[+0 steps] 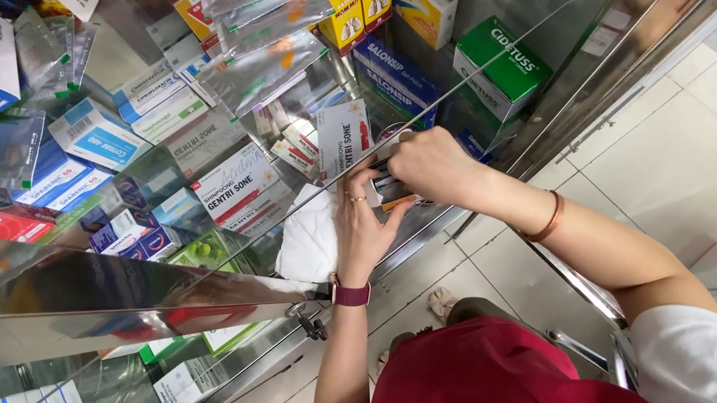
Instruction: The person opens a small box of medicine and removes blister packs, placing them into a white paper bag. They repeat this process with several different medicine boxes, organizing the contents into the bag while standing in front of a glass display cabinet.
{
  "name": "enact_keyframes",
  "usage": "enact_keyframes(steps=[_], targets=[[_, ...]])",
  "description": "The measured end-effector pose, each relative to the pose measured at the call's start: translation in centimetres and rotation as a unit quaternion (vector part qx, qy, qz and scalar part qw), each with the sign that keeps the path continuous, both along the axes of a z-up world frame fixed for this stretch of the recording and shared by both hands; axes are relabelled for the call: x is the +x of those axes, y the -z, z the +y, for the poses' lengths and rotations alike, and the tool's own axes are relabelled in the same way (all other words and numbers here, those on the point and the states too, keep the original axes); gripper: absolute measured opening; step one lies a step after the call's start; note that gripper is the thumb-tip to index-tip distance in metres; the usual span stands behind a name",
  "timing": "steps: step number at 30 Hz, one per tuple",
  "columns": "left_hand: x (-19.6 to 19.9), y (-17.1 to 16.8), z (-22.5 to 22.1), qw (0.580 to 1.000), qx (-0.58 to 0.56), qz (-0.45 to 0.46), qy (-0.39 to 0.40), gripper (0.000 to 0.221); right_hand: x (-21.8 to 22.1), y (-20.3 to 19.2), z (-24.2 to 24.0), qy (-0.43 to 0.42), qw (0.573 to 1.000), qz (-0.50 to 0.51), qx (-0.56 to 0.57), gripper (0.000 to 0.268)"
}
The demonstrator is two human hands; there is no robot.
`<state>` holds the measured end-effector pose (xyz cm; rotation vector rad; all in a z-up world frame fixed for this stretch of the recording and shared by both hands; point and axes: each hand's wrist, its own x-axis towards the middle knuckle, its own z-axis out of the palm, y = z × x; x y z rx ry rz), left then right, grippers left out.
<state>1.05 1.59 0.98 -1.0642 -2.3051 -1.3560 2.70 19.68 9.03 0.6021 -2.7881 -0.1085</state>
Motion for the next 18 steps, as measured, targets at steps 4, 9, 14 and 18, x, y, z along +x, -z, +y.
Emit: enact_keyframes(steps=[4,9,14,18], targets=[[0.0,0.2,0.0,1.000,-0.016,-0.010,-0.001,0.070,-0.5,0.2,0.0,0.026,0.996,-0.091,-0.006,0.019],[-0.1,0.0,0.0,0.999,-0.023,-0.022,-0.005,0.068,-0.3,0.8,-0.1,0.024,0.999,-0.043,0.005,0.018],[0.1,-1.2,0.0,1.000,-0.022,-0.001,0.004,0.068,0.7,-3.3,0.1,0.045,0.989,-0.120,-0.067,0.035],[-0.2,-0.6,0.0,0.999,-0.015,0.050,0.001,0.073,5.1,-13.7,0.6,-0.091,0.957,-0.175,-0.211,0.035]])
